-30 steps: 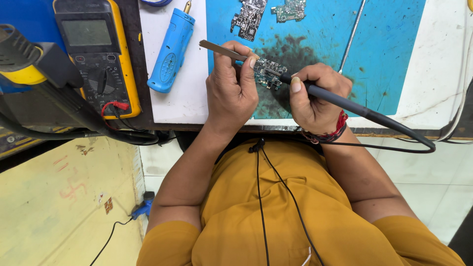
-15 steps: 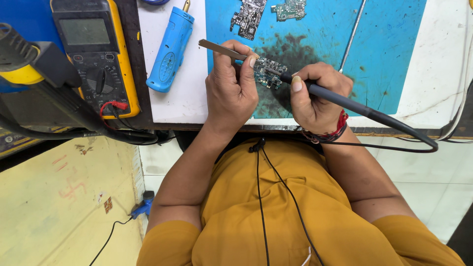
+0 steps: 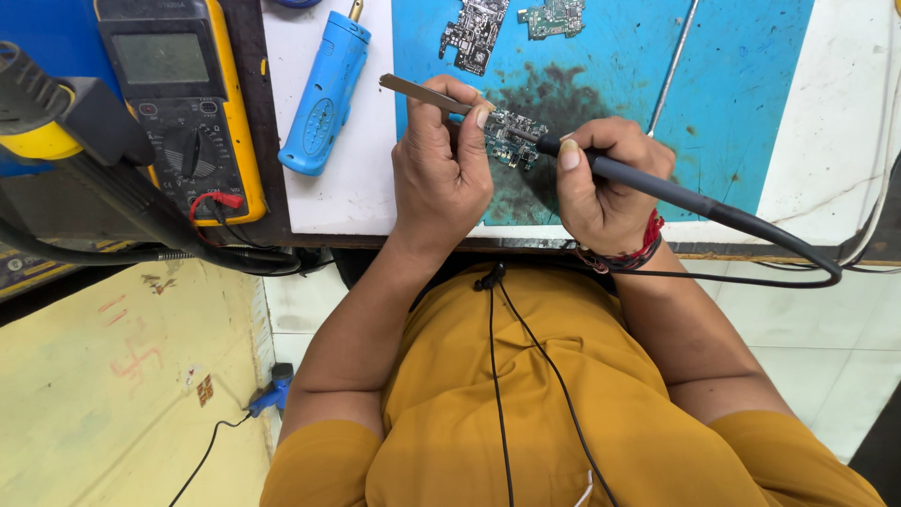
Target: The person solders components on a small circuit board at a repair workbench. They hold the board with tweezers in one hand while applying a soldering iron to its contacts with the other, repositioning the board repeatedly and working on different sections, with other boards and a multimeter on the bench.
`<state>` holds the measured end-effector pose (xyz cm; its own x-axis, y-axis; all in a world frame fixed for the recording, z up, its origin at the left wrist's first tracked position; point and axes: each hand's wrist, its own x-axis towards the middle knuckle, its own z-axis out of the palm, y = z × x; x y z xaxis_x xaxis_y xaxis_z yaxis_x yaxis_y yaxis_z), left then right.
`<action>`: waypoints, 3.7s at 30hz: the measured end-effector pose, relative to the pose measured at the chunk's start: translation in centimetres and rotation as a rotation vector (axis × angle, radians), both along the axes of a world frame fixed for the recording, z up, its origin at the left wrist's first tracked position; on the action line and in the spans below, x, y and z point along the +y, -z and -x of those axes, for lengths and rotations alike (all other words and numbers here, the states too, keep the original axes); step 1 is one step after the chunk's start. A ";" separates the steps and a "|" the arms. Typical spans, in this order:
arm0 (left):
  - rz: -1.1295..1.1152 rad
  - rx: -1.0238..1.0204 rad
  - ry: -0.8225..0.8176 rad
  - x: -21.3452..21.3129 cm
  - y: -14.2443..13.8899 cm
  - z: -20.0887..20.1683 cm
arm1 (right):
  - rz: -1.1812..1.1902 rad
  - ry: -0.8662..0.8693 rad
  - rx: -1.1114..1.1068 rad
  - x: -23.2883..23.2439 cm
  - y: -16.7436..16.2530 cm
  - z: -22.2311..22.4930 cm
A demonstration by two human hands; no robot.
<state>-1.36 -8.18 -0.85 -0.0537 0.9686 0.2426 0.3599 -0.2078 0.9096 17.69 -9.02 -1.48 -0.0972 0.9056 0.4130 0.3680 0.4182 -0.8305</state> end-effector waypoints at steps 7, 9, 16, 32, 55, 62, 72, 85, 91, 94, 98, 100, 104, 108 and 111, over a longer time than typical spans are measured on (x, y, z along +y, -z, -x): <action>-0.012 0.008 -0.005 0.0 0.0 0.0 | -0.010 0.001 -0.018 0.0 -0.1 0.0; -0.012 0.006 -0.005 0.0 -0.1 0.0 | -0.013 0.001 -0.018 0.0 -0.1 0.0; -0.012 0.004 -0.003 0.1 -0.1 0.0 | -0.009 -0.008 0.003 0.1 0.0 0.1; -0.013 0.005 -0.001 0.1 0.0 0.1 | -0.010 -0.015 -0.008 0.2 0.0 0.1; -0.003 0.006 0.001 0.1 0.0 0.2 | 0.016 -0.010 0.010 0.2 -0.1 0.2; 0.003 0.008 -0.007 0.2 0.1 0.1 | 0.007 -0.006 0.005 0.3 0.2 0.1; -0.001 -0.020 -0.003 0.3 0.9 0.2 | 0.005 0.069 0.085 0.2 1.0 0.4; -0.148 -0.338 -0.060 -2.1 -0.7 2.3 | -0.099 -0.057 -0.345 -1.4 -2.9 0.9; -0.373 -0.063 -0.200 -0.4 -4.1 7.9 | -0.149 -0.049 -0.409 -3.9 -3.3 -0.3; -0.391 0.156 -0.181 -0.4 -5.0 9.5 | -0.140 -0.033 -0.361 -5.3 -4.0 -0.3; -0.445 0.400 -0.193 1.8 -5.8 10.7 | -0.131 -0.034 -0.328 -5.4 -6.0 -1.3; -0.465 0.458 -0.227 3.2 -4.9 11.1 | -0.125 -0.037 -0.325 -4.9 -6.2 -1.2; -0.443 0.447 -0.197 5.0 -2.8 12.6 | -0.118 -0.046 -0.307 -3.5 -5.5 -0.9; -0.376 0.399 -0.189 5.4 -2.3 12.6 | -0.093 -0.035 -0.291 -3.2 -5.0 -1.0; -0.374 0.401 -0.165 5.5 -2.3 12.4 | -0.100 -0.037 -0.286 -3.0 -5.1 -1.1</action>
<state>-13.75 -2.72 1.41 -0.0302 0.7997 0.5997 0.7169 -0.4008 0.5705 18.79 -12.03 3.64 -0.2540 0.8554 0.4515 0.5638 0.5102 -0.6494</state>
